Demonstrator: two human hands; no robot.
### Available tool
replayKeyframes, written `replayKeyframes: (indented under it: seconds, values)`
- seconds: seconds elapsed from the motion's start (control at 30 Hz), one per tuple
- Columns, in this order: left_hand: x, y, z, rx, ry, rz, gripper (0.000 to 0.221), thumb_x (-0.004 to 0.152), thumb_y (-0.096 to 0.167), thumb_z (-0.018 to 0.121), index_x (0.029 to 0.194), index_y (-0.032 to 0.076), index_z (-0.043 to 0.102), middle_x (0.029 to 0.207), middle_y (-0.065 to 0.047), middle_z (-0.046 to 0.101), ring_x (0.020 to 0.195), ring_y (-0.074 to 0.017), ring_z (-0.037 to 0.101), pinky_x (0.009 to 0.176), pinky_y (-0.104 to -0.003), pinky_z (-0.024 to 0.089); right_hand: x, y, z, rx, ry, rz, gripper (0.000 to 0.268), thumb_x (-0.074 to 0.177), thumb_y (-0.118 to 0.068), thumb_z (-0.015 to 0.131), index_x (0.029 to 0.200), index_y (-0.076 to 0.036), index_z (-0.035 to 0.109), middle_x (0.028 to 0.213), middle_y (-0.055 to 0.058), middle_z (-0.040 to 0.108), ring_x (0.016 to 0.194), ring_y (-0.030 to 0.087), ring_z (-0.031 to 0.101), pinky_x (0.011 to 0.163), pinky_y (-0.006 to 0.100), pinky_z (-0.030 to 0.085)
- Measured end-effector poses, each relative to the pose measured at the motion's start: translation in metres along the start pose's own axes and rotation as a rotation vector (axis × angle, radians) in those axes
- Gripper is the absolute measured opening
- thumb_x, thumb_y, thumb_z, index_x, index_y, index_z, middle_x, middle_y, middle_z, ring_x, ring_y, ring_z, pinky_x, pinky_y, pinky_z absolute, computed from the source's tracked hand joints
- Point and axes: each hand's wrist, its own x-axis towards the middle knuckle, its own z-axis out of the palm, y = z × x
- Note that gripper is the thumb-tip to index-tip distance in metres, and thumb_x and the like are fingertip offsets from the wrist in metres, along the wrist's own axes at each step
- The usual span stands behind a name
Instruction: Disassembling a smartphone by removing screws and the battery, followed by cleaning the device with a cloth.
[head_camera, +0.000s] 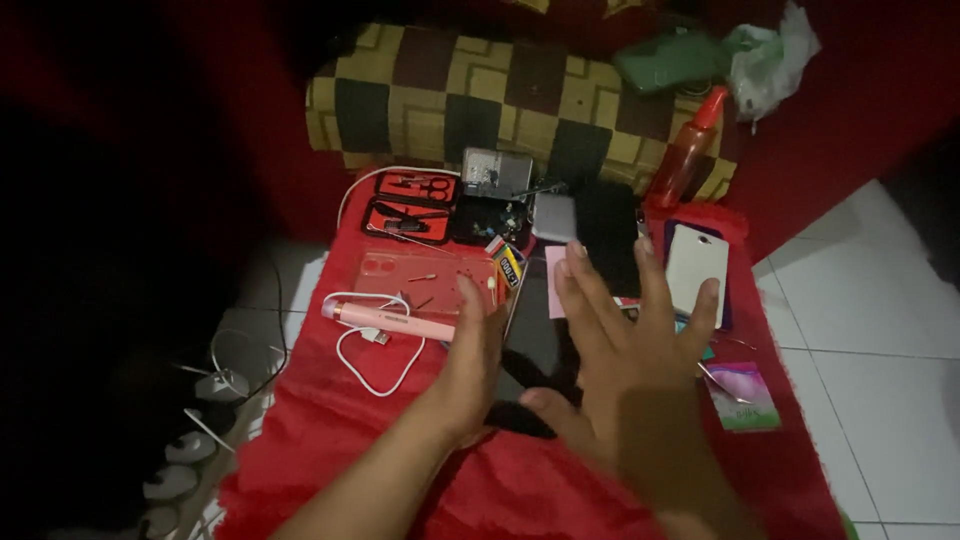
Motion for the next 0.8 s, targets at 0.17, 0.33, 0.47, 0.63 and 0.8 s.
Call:
replayKeyframes:
  seconds: [0.17, 0.33, 0.47, 0.63, 0.8]
  values:
    - [-0.005, 0.006, -0.003, 0.076, 0.054, -0.041, 0.107, 0.091, 0.076, 0.011, 0.156, -0.006, 0.034, 0.165, -0.022, 0.036, 0.15, -0.0317, 0.035, 0.12, -0.042, 0.024, 0.0, -0.004, -0.005, 0.074, 0.031, -0.058, 0.088, 0.094, -0.069, 0.032, 0.15, -0.004, 0.048, 0.163, 0.013, 0.042, 0.151, 0.05, 0.03, 0.106, 0.082, 0.012]
    - [-0.009, 0.016, 0.002, -0.067, 0.05, -0.129, 0.109, 0.087, 0.079, 0.007, 0.156, 0.002, 0.04, 0.157, -0.025, 0.049, 0.139, -0.0404, 0.05, 0.111, -0.048, 0.04, -0.006, -0.001, 0.001, 0.044, 0.02, -0.072, 0.083, 0.093, -0.073, 0.034, 0.148, -0.013, 0.053, 0.161, 0.005, 0.045, 0.15, 0.042, 0.031, 0.113, 0.078, 0.012]
    - [-0.009, 0.023, 0.008, -0.254, 0.131, -0.198, 0.11, 0.085, 0.081, 0.012, 0.149, 0.003, 0.053, 0.152, -0.022, 0.057, 0.134, -0.0376, 0.054, 0.109, -0.046, 0.041, -0.008, 0.003, -0.004, 0.062, 0.067, -0.063, 0.072, 0.097, -0.068, 0.031, 0.134, -0.018, 0.067, 0.146, -0.002, 0.061, 0.14, 0.037, 0.044, 0.115, 0.071, 0.009]
    - [-0.011, 0.021, 0.004, -0.282, 0.125, -0.236, 0.11, 0.086, 0.081, 0.008, 0.151, 0.003, 0.051, 0.152, -0.023, 0.056, 0.135, -0.0397, 0.054, 0.11, -0.05, 0.042, -0.01, 0.005, -0.001, -0.05, 0.1, 0.019, 0.026, 0.079, -0.024, 0.078, 0.104, -0.029, 0.08, 0.13, -0.01, 0.07, 0.132, 0.028, 0.044, 0.115, 0.06, 0.018]
    - [-0.011, 0.019, 0.003, -0.231, 0.034, -0.243, 0.113, 0.084, 0.084, 0.009, 0.155, 0.005, 0.048, 0.141, -0.026, 0.061, 0.113, -0.0392, 0.061, 0.09, -0.049, 0.052, -0.008, 0.003, 0.0, 0.087, 0.187, 0.145, 0.01, 0.072, -0.025, 0.086, 0.08, -0.024, 0.079, 0.137, 0.005, 0.064, 0.136, 0.037, 0.04, 0.115, 0.062, 0.021]
